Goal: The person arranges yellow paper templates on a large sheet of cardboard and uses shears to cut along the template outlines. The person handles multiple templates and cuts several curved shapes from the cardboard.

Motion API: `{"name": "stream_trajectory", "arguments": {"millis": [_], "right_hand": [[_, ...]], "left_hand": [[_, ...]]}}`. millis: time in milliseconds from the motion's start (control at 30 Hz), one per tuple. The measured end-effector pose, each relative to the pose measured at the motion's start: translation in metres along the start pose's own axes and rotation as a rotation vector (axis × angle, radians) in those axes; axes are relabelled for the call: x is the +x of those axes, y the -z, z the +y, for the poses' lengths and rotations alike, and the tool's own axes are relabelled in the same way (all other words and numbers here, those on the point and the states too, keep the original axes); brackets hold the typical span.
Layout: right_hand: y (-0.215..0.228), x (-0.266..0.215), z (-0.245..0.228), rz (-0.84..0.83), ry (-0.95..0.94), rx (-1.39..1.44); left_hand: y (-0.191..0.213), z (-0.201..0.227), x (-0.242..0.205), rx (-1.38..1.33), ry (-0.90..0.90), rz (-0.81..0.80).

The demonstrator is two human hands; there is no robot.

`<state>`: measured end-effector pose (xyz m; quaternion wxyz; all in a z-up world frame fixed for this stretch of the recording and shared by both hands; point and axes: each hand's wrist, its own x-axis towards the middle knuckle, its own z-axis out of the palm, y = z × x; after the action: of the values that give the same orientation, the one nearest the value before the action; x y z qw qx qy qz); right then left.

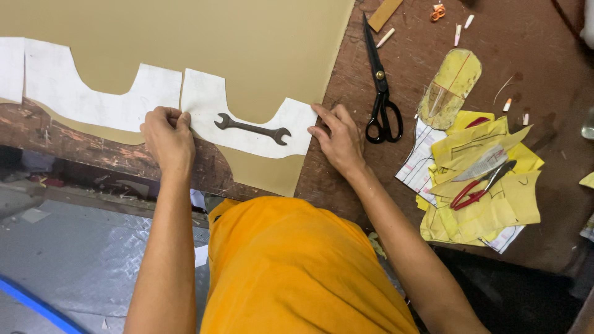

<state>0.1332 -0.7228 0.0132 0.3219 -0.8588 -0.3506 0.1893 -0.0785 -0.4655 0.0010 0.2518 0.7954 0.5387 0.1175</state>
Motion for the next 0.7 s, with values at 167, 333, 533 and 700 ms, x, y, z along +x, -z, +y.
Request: {"name": "stream_trajectory", "arguments": {"millis": [167, 333, 533, 700], "right_hand": [[0.003, -0.003, 0.004, -0.021, -0.080, 0.126], [-0.003, -0.017, 0.000, -0.032, 0.017, -0.016], [-0.007, -0.026, 0.001, 0.000, 0.064, -0.056], [-0.003, -0.019, 0.000, -0.029, 0.034, -0.040]], "left_hand": [[0.006, 0.002, -0.007, -0.096, -0.042, 0.003], [0.004, 0.009, -0.040, 0.104, -0.260, 0.035], [0.007, 0.007, -0.055, 0.135, -0.216, 0.004], [0.008, 0.004, -0.049, 0.101, -0.208, 0.009]]}}
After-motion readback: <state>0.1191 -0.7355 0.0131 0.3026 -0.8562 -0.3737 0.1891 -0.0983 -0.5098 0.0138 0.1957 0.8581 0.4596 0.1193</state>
